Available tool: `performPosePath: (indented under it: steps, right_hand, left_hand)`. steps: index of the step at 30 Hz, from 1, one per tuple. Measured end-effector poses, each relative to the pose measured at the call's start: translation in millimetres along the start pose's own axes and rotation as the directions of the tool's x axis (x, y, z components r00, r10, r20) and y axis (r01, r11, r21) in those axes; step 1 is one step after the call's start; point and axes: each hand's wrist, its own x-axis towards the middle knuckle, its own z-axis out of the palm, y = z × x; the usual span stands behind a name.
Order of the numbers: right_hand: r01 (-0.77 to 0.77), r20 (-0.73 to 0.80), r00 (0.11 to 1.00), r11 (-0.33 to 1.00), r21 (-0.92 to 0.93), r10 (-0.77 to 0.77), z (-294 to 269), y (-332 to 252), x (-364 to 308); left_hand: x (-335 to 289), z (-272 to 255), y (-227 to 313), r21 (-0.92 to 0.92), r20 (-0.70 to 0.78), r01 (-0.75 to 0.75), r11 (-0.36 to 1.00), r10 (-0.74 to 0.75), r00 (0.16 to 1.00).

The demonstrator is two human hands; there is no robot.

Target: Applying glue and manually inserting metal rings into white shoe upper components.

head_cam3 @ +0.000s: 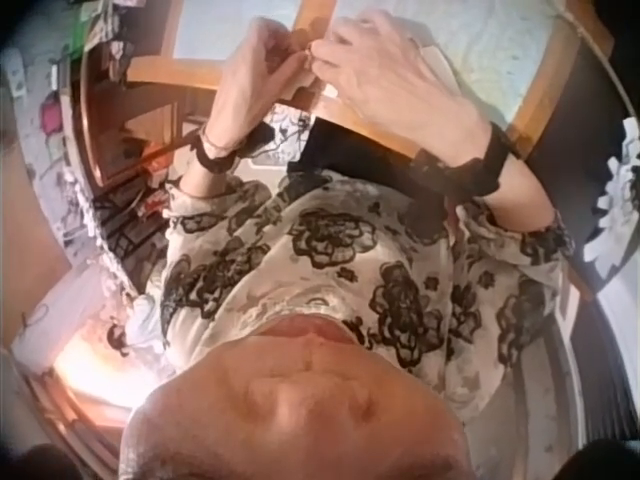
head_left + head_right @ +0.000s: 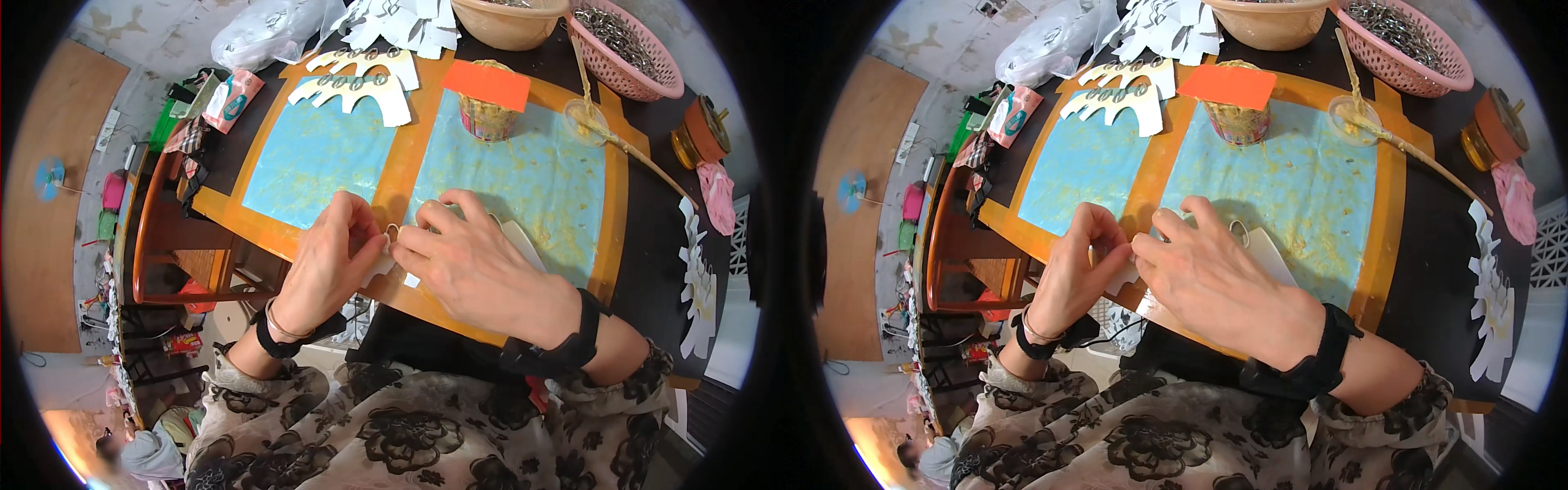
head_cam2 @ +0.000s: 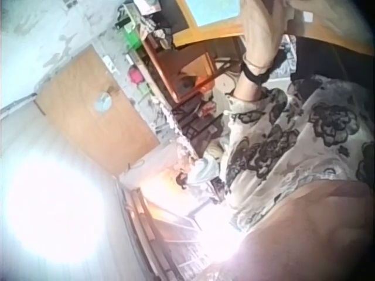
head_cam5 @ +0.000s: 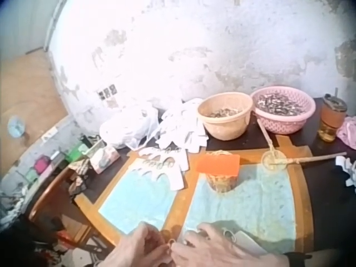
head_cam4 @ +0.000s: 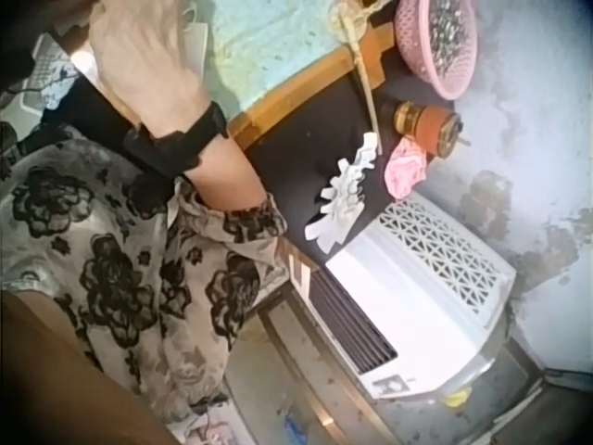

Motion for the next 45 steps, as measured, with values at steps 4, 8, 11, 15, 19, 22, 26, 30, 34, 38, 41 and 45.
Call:
performPosePath:
  steps: [4,8,11,15,19,22,26,30,34,38,41,45]
  right_hand:
    - [-0.015,0.033,0.999,1.0,0.015,0.015,-2.0,-0.6,1.5]
    - [-0.023,0.036,0.999,0.999,0.027,0.023,-2.3,0.5,1.9]
    - [-0.02,0.075,0.997,1.0,0.018,0.018,-2.1,1.2,3.8]
    - [-0.032,0.096,0.995,0.999,0.012,0.031,-6.7,-2.0,7.6]
    - [-0.083,0.245,0.966,0.996,0.018,0.076,-16.2,-3.2,11.2]
    - [-0.09,0.225,0.971,0.996,0.019,0.083,-15.7,-4.1,12.1]
    - [-0.087,0.222,0.972,0.996,0.035,0.078,-14.1,-3.1,14.0]
    - [-0.089,0.219,0.972,0.996,0.018,0.083,-14.2,-3.3,13.1]
    - [-0.069,0.133,0.989,0.997,0.018,0.066,-11.7,-3.2,12.5]
    - [-0.077,0.196,0.978,0.997,0.013,0.073,-16.0,-3.4,13.5]
    - [-0.075,0.185,0.98,0.997,0.013,0.072,-15.9,-3.6,13.0]
    - [-0.056,0.136,0.989,0.998,0.021,0.053,-14.0,-3.3,13.3]
  left_hand:
    - [-2.5,3.3,-3.0,-0.001,-0.01,0.019,1.0,-0.019,1.0]
    - [-3.8,6.2,-7.8,0.033,-0.014,-0.003,0.999,0.004,1.0]
    - [-5.0,4.6,-6.9,0.071,-0.013,0.022,0.997,-0.021,1.0]
    - [-4.4,7.3,-6.3,0.055,-0.042,0.017,0.998,-0.015,0.999]
    - [1.0,6.1,-4.0,0.076,-0.039,-0.053,0.996,0.056,0.998]
    - [3.0,4.9,-3.4,0.074,-0.022,-0.033,0.997,0.035,0.999]
    - [2.5,2.6,-3.0,0.052,-0.019,-0.006,0.999,0.007,1.0]
    - [0.7,5.3,-6.1,0.037,-0.027,0.018,0.999,-0.017,0.999]
    - [-0.5,10.0,-15.2,0.075,-0.149,-0.132,0.988,0.142,0.979]
    - [-5.5,10.8,-17.1,0.042,-0.076,-0.121,0.992,0.124,0.989]
    - [-8.3,14.3,-18.9,0.102,-0.119,-0.139,0.985,0.151,0.981]
    - [-14.2,17.8,-22.9,0.182,-0.187,-0.182,0.966,0.215,0.958]
